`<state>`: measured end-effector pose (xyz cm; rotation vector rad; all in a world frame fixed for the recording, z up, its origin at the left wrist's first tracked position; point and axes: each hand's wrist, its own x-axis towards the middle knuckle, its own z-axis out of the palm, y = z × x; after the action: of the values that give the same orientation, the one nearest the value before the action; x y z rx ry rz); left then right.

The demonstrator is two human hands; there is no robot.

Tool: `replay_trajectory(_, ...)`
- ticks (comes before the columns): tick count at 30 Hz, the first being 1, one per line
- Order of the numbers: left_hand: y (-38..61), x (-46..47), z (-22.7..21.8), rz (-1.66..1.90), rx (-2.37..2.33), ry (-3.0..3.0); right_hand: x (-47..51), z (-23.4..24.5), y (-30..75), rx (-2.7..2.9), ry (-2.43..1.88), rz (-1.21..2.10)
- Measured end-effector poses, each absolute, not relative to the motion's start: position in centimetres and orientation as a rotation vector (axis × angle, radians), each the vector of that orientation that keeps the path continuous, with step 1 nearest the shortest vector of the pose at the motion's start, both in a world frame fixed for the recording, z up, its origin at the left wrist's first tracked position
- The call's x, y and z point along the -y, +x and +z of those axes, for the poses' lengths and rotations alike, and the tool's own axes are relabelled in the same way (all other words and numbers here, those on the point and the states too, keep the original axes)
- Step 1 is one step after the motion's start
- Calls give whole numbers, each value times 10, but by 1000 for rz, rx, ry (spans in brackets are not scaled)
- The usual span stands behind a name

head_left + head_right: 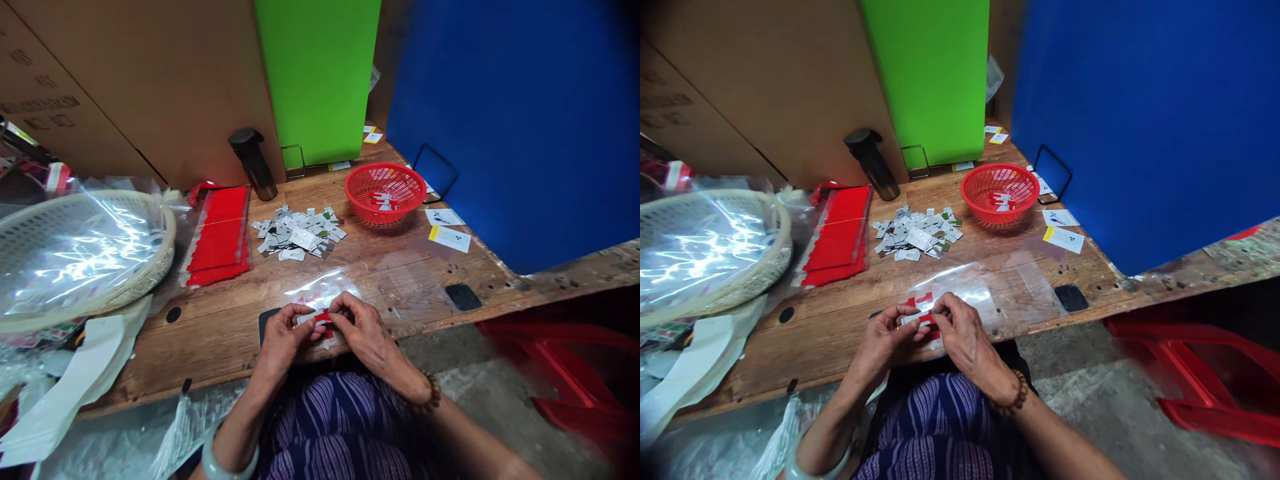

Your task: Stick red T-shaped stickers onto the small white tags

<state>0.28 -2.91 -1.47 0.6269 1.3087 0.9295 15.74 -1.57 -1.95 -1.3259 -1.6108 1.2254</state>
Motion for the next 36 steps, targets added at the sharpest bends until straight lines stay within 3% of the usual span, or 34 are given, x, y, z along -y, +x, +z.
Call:
replay_trajectory(29, 3, 29, -19, 921, -1340, 552, 24, -21, 152, 1962, -1431, 776)
replay_trajectory(36, -1, 24, -21, 915, -1294, 519, 13, -24, 161, 1783, -1476, 761)
